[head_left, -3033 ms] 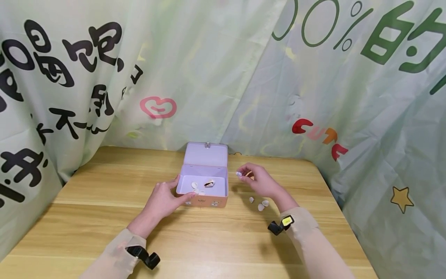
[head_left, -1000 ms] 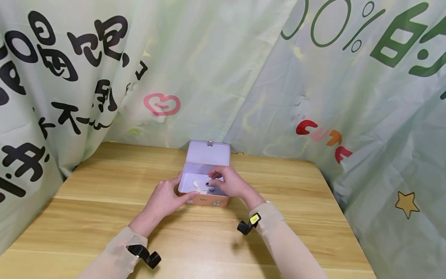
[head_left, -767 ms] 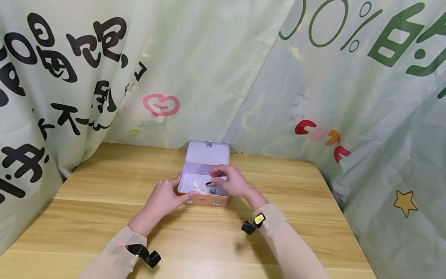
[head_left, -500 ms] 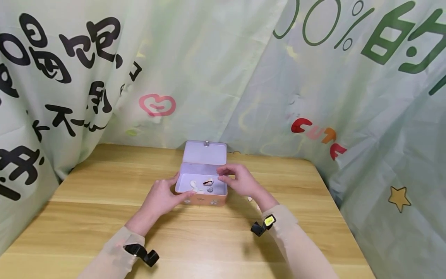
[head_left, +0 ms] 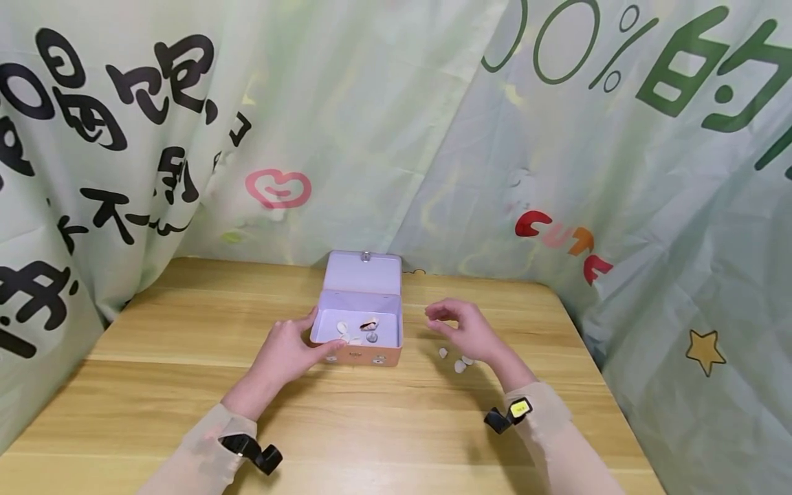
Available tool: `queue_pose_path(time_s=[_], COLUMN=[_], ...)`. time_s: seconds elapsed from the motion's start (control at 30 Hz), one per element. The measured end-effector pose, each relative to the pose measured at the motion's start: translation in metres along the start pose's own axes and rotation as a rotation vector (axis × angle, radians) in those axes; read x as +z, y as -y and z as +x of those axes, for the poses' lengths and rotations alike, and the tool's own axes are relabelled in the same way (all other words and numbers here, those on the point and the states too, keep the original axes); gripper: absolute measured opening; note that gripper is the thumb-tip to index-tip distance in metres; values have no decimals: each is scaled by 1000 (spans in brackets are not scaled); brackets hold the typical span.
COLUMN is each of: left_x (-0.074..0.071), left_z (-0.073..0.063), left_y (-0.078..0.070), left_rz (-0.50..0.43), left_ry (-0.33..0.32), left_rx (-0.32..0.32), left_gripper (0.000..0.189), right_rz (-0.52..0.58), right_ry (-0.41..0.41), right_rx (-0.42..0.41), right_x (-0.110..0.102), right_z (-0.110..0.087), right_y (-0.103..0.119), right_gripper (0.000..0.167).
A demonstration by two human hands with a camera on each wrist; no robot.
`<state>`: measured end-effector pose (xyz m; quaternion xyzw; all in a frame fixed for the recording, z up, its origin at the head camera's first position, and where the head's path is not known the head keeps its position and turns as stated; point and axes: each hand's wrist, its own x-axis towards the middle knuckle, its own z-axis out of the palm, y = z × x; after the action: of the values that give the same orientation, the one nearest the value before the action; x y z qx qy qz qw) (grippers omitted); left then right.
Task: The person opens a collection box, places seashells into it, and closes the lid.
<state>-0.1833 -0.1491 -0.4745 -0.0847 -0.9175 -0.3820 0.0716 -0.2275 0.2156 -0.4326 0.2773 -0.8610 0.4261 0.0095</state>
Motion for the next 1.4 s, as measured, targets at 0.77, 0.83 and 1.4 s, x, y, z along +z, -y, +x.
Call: queue_pose_path(time_s=[0.77, 0.83, 1.4], left_x=[1, 2, 2], left_z=[-1, -1, -1], left_y=[-2, -2, -2], left_rz=[4, 6, -3], left_ry=[-13, -10, -7], left_rx=[-5, -11, -13], left_gripper=[98, 98, 97], right_rz=[-122, -124, -166], right_ry=[41, 49, 99], right_rx=[71, 84, 118], right_x=[-22, -23, -20], right_z=[-70, -73, -80], right_y=[-56, -59, -70], right_gripper=[30, 30, 13])
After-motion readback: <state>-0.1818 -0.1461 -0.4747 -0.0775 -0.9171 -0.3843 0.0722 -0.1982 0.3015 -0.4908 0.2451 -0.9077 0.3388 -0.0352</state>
